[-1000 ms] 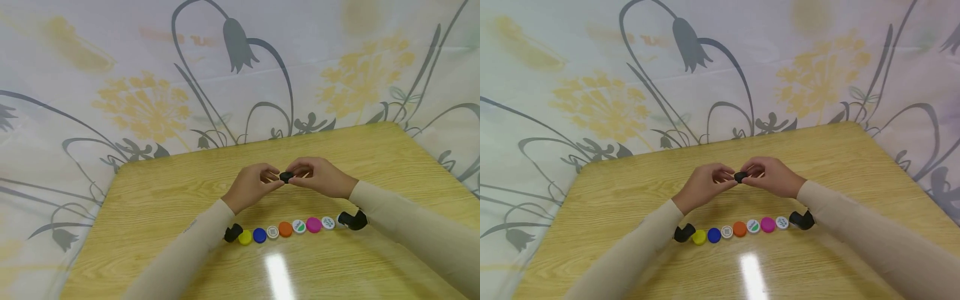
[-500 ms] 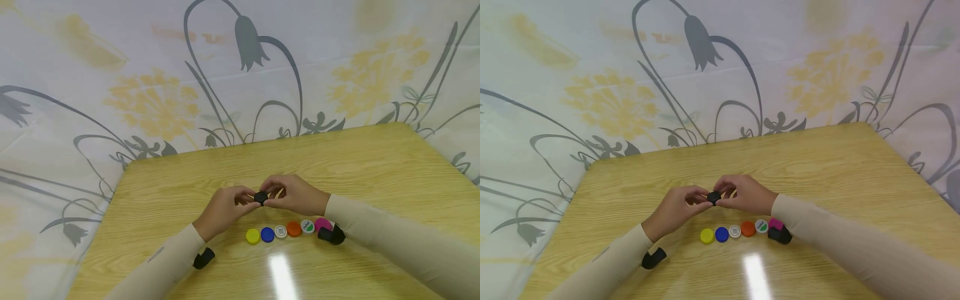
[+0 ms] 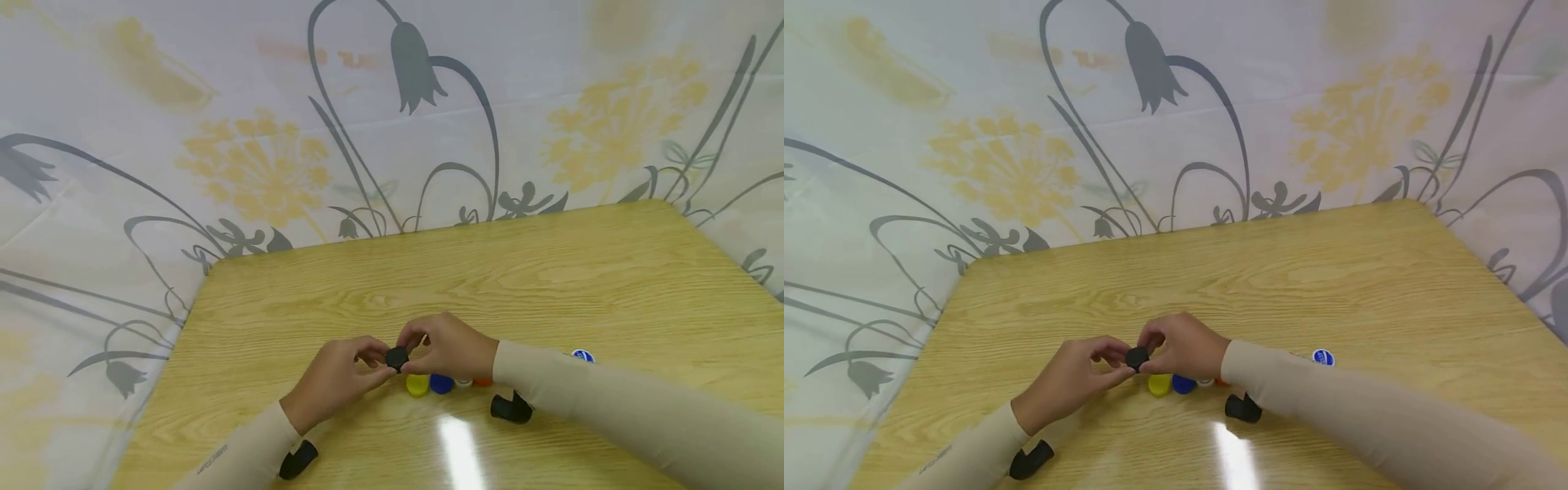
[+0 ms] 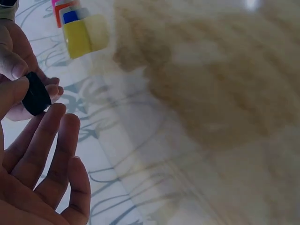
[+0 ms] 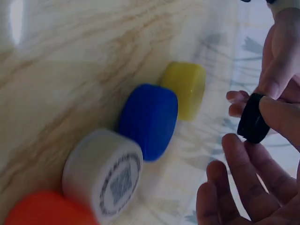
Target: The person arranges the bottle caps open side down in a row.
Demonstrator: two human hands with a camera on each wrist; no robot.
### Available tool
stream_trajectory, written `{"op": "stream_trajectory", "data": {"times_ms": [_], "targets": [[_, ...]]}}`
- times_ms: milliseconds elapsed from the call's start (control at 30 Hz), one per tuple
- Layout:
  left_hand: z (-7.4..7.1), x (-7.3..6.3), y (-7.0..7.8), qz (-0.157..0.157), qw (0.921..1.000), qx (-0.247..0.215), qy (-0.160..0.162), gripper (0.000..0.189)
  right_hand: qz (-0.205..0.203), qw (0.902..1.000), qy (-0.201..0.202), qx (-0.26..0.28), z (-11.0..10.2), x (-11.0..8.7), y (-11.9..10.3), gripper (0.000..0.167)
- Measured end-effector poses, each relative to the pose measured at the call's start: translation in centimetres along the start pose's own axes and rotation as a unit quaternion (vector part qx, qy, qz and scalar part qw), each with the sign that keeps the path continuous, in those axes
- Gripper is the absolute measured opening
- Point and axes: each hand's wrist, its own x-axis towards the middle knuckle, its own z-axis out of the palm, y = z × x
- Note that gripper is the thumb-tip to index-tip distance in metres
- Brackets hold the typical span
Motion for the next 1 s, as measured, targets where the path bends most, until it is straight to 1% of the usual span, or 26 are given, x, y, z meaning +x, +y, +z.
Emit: {"op": "stream_trajectory", "data": {"times_ms": [100, 200, 267, 367, 467, 767, 900, 1000], "targets": [[0.4, -0.4, -0.4, 0.011, 0.9993, 0.036, -0.005, 0.019, -0.006, 0.9994, -0.012, -0.033, 0.5, 0.2, -0.2, 0.016], [0.7, -0.5, -0.6, 0.029, 0.9977, 0.061, -0.009, 0.019, -0.004, 0.9974, -0.020, -0.070, 0.9, 0.3, -0.2, 0.015], [0.9, -0.5, -0.7, 0.036, 0.9967, 0.072, -0.012, 0.019, -0.005, 0.9956, -0.023, -0.090, 1.1, 0.4, -0.2, 0.015], [1.1, -0.4, -0.7, 0.042, 0.9946, 0.094, -0.014, 0.019, -0.003, 0.9934, -0.028, -0.111, 1.4, 0.5, -0.2, 0.017], [1.2, -0.3, -0.6, 0.051, 0.9909, 0.124, -0.014, 0.020, -0.004, 0.9909, -0.029, -0.131, 1.7, 0.6, -0.1, 0.016], [1.6, -0.6, -0.4, 0.076, 0.9798, 0.185, 0.003, 0.024, 0.007, 0.9845, -0.031, -0.173, 2.7, 0.7, 0.1, 0.020], [1.7, -0.7, -0.4, 0.080, 0.9755, 0.205, 0.008, 0.026, 0.017, 0.9832, -0.030, -0.179, 2.7, 0.6, -0.3, 0.020], [1.6, -0.8, -0.5, 0.083, 0.9716, 0.221, 0.011, 0.029, 0.027, 0.9807, -0.041, -0.189, 2.5, 0.6, -0.5, 0.023]]}}
